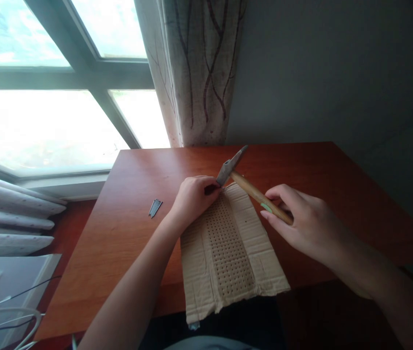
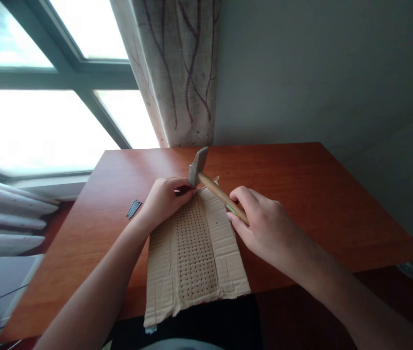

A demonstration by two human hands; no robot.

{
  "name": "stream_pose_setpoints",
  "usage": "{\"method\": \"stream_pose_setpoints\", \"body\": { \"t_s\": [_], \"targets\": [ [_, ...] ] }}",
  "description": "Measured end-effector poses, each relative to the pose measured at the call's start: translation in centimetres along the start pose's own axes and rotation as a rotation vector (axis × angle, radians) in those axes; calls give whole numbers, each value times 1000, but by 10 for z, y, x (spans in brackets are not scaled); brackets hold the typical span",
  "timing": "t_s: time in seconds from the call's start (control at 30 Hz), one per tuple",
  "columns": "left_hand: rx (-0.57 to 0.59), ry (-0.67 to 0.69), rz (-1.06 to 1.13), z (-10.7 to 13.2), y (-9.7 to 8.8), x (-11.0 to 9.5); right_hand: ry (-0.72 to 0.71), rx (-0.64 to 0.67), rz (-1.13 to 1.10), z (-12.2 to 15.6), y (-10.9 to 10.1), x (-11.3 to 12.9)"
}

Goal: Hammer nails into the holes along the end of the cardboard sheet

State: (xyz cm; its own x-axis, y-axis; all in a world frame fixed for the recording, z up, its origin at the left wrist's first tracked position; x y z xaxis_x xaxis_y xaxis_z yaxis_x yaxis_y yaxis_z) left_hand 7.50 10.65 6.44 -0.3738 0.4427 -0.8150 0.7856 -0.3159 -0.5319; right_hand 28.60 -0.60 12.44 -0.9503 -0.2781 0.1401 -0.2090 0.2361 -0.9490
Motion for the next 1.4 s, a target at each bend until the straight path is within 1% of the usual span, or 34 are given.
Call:
{"method": "stream_pose_setpoints", "body": {
  "t_s": [0.13,0.33,0.5,0.67,0.83,0.93,1.07,1.23,1.3,1.4],
  "targets": [
    [-4,5,-3,0,0,1,22,-36,-4,3,-4,-1],
    [6,12,-17,-1,0,1,-13,0,28,5,1,-1],
    [-3,20,-11,0,0,-1,2,-33,35,5,-2,1],
    [24,37,-23,-1,0,-2,-26,43,7,6,0,4],
    [16,28,-32,-1,1,-1,-5,-9,32,7,-3,4],
    [28,11,-57,-2,1,-2,-10,4,29,8,-2,4],
    [44,-4,-107,0,-4,-6,9,24,31,9,5,0],
    [88,-48,-283,4,-18,-7,33,1,44,13,8,-7],
    [110,-67,-285,4,-21,-5,42,-6,30,15,7,-9],
    [120,-66,-223,4,-23,-2,61,-14,3,16,5,-11]
  ]
}}
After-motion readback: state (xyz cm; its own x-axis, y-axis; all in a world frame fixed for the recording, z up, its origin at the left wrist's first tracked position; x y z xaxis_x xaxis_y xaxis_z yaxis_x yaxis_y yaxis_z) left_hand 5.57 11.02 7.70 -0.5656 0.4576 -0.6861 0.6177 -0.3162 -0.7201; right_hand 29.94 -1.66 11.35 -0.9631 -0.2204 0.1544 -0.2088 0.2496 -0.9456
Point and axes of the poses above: each hand's wrist, its own z-axis away from the middle knuckle, its own y-axis out of the palm, x = y × z, the point moved 3 cm from there along -z, towards the middle knuckle, and after that the axes turned 13 degrees about z, right-handed, at the moved point
